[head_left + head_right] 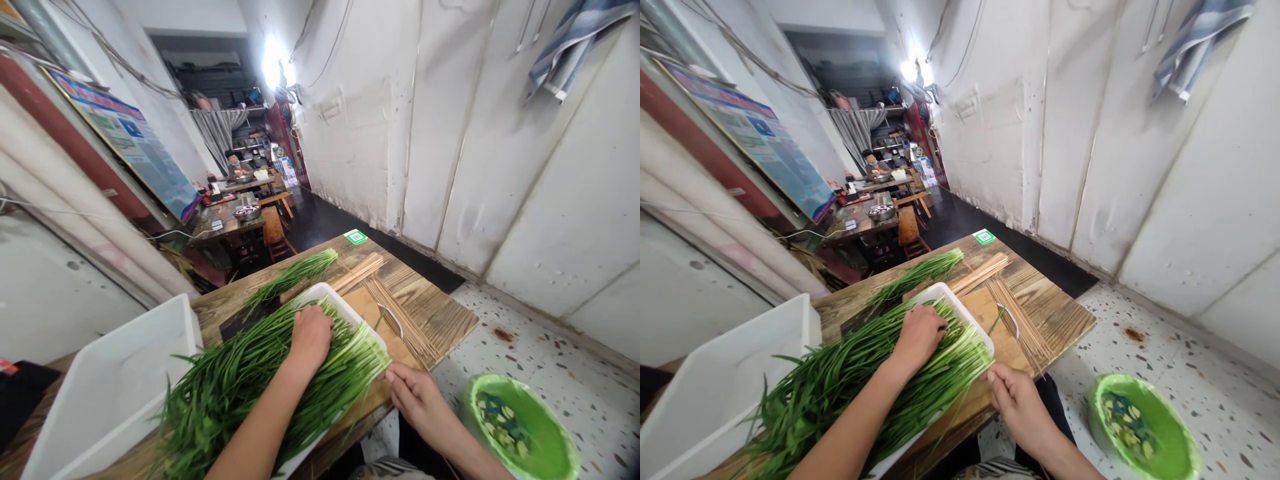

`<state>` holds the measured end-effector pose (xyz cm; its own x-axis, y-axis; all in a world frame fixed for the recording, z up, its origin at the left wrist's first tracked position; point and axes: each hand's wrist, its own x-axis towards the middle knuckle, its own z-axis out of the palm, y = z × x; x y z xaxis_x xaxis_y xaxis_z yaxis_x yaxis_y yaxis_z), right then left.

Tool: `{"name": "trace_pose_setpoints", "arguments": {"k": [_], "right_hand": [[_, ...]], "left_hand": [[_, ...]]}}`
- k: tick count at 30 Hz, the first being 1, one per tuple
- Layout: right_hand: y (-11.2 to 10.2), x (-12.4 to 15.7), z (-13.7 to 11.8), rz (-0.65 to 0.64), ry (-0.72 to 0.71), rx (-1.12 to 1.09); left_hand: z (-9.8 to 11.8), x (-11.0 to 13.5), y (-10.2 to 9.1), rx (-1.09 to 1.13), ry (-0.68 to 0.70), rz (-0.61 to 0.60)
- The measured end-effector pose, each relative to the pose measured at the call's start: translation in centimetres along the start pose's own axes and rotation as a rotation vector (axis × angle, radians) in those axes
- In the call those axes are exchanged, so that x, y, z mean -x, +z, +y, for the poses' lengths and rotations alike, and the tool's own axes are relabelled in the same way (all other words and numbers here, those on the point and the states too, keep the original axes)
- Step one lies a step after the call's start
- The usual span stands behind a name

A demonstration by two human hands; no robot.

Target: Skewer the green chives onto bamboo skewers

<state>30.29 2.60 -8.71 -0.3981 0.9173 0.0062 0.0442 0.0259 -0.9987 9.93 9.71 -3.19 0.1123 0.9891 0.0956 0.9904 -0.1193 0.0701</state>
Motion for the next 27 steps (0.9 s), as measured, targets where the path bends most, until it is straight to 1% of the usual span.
{"name": "trace_pose_setpoints", "arguments": {"k": [2,7,11,14,18,27], "right_hand": [[0.0,0.0,0.1,-0.003,-0.007,-0.001],[0.0,-0.3,-0.1,-0.006,-0.017,0.008],[-0.1,-0.6,-0.5,-0.007,-0.028,0.032],[-0.1,-0.6,-0.7,-0.016,-0.032,0.042],[-0.1,-0.5,-0.7,-0.016,-0.029,0.051],[0.1,-0.4,-0.7,-0.009,-0.018,0.01]], "left_hand": [[-0.2,0.0,0.0,0.061,-0.015,0.024],[-0.6,0.3,-0.1,0.382,-0.012,0.116],[0.4,0.6,-0.6,0.494,0.047,0.169],[1.5,0.8,-0.8,0.575,0.032,0.209],[2.2,1.0,-0.9,0.61,-0.013,0.215],[2.3,1.4,-1.1,0.585,-0.021,0.21]]}}
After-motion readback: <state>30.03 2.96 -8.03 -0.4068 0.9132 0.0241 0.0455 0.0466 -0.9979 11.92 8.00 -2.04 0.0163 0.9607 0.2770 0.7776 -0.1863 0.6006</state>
